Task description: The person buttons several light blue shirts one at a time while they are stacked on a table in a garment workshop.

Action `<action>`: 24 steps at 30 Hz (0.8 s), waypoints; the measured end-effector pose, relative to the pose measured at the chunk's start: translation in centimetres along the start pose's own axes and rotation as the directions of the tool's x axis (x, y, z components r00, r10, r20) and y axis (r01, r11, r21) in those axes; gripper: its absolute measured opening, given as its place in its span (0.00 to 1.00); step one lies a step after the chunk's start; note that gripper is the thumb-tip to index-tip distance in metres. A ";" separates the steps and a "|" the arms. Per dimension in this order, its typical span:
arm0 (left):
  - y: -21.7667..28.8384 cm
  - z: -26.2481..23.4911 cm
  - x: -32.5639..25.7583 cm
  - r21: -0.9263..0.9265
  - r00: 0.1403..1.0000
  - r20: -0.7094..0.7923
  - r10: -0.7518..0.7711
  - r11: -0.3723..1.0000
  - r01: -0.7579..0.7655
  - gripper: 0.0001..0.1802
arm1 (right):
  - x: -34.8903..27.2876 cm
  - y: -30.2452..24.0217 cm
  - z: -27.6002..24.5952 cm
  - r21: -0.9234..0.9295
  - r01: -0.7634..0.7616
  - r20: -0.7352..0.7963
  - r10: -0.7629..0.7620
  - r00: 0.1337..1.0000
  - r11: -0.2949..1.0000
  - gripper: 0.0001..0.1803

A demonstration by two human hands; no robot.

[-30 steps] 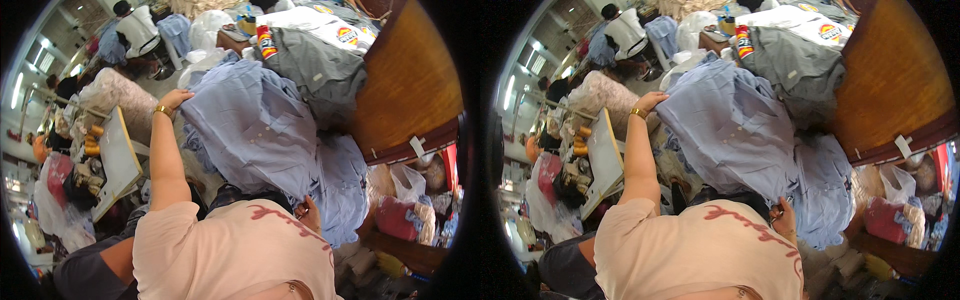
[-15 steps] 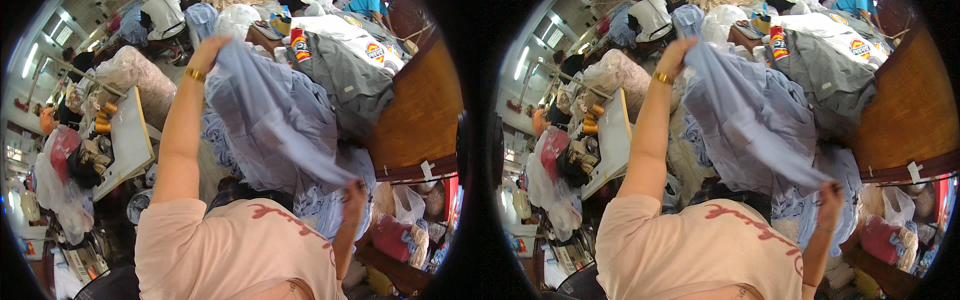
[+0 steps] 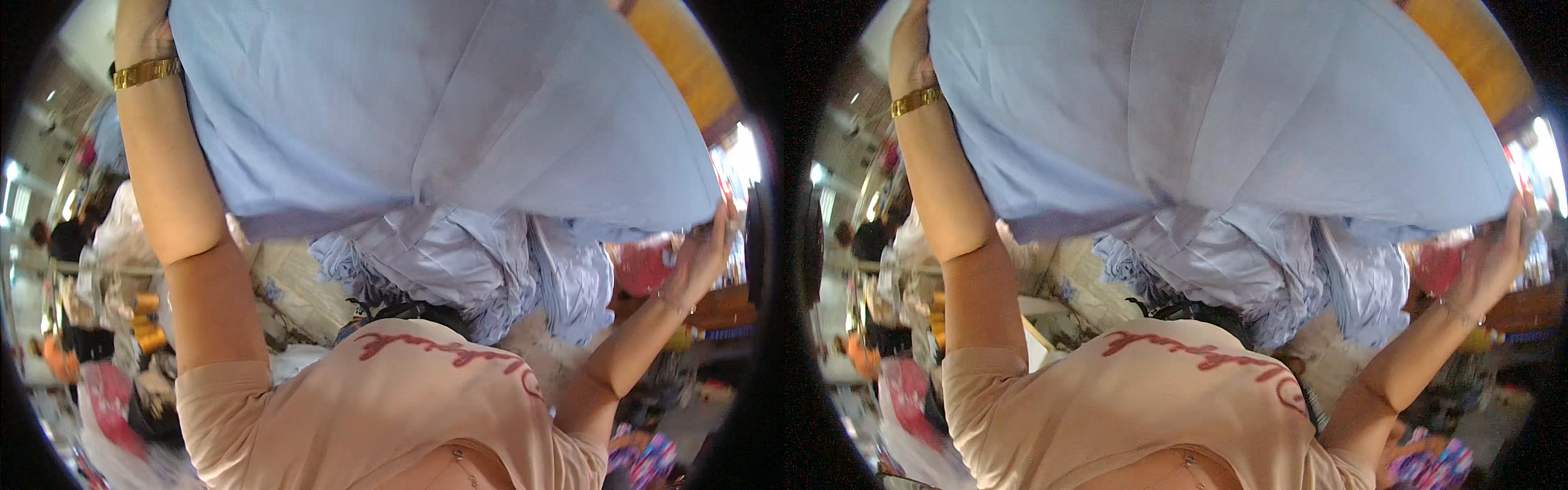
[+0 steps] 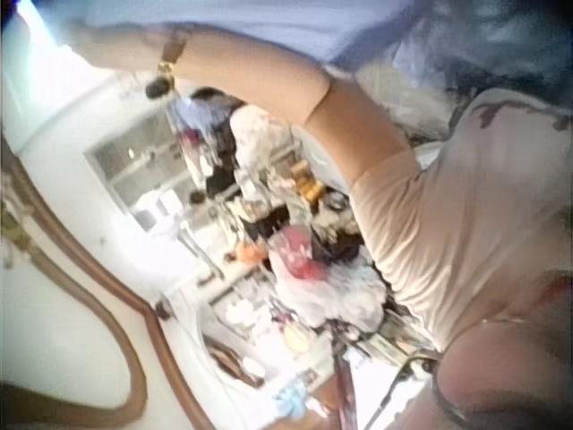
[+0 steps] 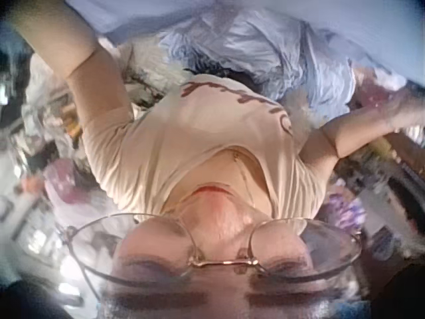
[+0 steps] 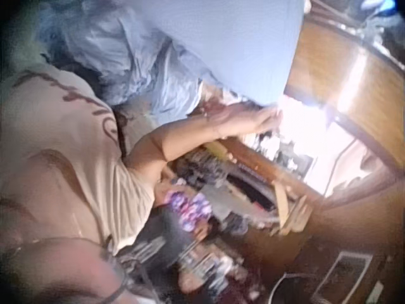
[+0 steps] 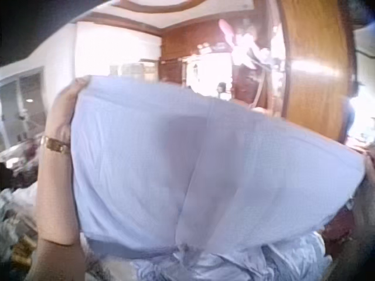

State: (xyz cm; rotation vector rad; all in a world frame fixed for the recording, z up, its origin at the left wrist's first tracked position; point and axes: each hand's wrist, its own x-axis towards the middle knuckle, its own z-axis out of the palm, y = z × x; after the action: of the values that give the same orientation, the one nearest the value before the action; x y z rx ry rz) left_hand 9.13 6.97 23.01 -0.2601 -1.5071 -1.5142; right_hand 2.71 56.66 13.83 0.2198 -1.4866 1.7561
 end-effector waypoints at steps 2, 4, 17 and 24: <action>-4.2 -2.6 2.8 -0.003 0.981 0.028 -0.192 0.981 0.192 0.11 | 2.0 0.9 -0.5 -0.115 -0.114 0.051 0.121 0.991 0.987 0.20; -11.0 -4.8 5.0 -0.026 0.852 0.257 -0.456 0.878 0.478 0.08 | 4.5 3.6 -1.9 -0.345 -0.121 0.196 0.198 0.960 0.931 0.17; -15.8 -5.7 7.4 0.007 0.900 0.378 -0.216 0.973 0.231 0.15 | 1.7 -0.9 -1.0 -0.710 -0.054 0.116 0.191 0.975 0.703 0.15; -18.7 -12.1 -14.2 0.433 0.717 0.290 -0.634 0.755 0.493 0.13 | -21.7 8.5 -10.0 -0.748 -0.247 0.048 0.421 0.906 0.616 0.08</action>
State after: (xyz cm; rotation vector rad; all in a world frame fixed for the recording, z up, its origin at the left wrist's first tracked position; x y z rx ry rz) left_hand 8.67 -0.93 -2.18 0.1116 -2.3247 -1.7090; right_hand 14.90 55.80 -8.36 -0.3240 -2.4076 1.2675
